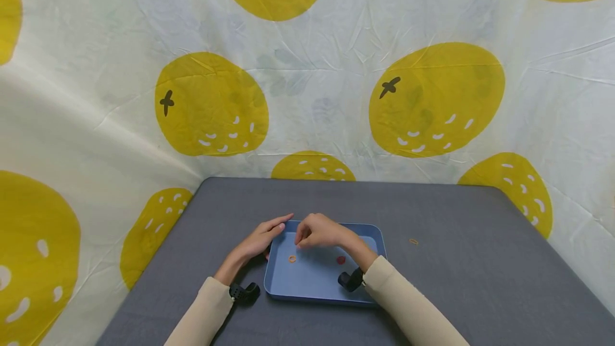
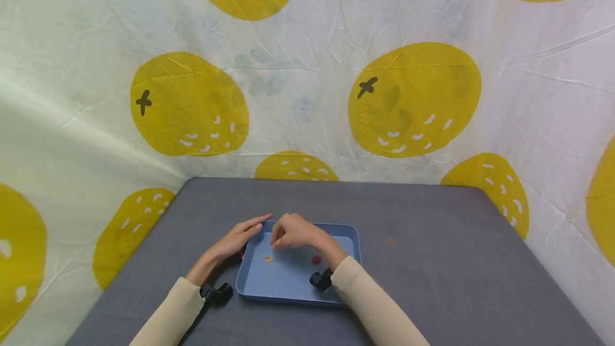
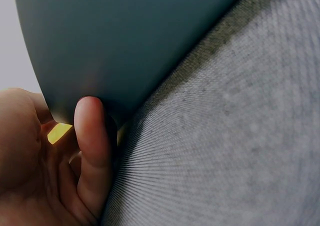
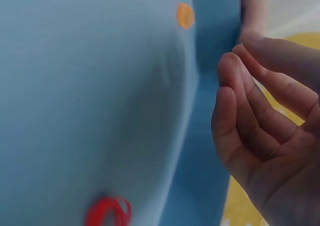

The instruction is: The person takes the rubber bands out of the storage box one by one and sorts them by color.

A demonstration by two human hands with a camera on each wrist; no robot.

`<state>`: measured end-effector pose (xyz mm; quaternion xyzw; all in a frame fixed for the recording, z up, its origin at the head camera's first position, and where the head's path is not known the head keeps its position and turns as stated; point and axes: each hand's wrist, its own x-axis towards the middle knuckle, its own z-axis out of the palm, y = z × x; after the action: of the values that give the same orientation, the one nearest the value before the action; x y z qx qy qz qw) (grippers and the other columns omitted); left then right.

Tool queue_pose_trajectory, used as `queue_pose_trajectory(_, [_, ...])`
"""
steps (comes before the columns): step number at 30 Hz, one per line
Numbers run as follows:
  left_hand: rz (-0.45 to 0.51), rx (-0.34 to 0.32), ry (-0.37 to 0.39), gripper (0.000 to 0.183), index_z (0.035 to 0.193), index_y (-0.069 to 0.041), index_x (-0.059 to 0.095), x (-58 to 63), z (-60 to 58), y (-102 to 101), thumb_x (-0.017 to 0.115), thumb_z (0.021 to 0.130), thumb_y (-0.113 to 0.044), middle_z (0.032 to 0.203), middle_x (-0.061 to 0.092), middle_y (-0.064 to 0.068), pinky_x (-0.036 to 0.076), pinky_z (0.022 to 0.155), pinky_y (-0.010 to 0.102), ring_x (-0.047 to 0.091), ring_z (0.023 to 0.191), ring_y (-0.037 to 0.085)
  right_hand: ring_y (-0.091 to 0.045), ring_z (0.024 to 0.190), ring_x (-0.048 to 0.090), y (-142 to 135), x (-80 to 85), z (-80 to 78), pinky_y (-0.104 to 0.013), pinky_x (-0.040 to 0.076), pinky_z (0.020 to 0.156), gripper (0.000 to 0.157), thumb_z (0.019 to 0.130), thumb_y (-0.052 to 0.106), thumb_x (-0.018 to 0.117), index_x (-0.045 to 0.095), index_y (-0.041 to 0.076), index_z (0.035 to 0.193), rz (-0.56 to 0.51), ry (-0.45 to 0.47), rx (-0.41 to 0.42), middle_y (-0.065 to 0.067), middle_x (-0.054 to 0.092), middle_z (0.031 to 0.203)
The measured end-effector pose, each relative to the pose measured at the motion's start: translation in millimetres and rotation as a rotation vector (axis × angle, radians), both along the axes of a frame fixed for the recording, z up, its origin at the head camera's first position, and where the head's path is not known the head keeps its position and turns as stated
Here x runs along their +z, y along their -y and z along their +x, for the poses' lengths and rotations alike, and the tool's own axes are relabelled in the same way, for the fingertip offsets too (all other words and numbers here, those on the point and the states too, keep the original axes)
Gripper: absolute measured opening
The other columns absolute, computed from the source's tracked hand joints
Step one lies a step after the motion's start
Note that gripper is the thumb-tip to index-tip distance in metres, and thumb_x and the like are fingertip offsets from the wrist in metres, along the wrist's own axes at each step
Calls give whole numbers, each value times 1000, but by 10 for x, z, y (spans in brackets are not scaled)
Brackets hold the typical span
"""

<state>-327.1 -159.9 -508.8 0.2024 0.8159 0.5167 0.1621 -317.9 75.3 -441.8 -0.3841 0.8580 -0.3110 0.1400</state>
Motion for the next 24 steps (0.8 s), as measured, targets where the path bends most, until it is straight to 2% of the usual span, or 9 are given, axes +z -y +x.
queue_pose_trajectory(8, [10,-38,-23,45,148,-31,37,-16,-14,7,37,104,-40,153,36,10,49,41,35,51,48,19,-1,61,58,143,-139,9,-18,51,58,4,83,12,74,76,10,86,22,62,9,8,70,74])
queue_pose_trajectory(12, [18,-46,-17,45,150,-26,35,-4,-12,5,35,106,-34,154,34,12,49,40,35,51,51,19,-2,60,58,188,-169,27,-19,50,56,5,81,16,77,76,11,83,26,69,6,6,70,73])
queue_pose_trajectory(18, [35,-67,-4,45,150,-17,35,159,78,-5,36,106,-25,154,34,14,51,42,38,54,57,24,-1,58,57,250,-215,31,-18,49,55,4,81,15,77,75,12,79,57,43,-10,6,69,70])
queue_pose_trajectory(24, [55,-66,-20,45,150,-14,35,221,131,-27,37,106,-23,153,33,16,50,40,38,47,46,18,0,56,55,280,-229,46,-16,46,53,6,80,12,77,75,13,75,77,12,-3,8,68,66])
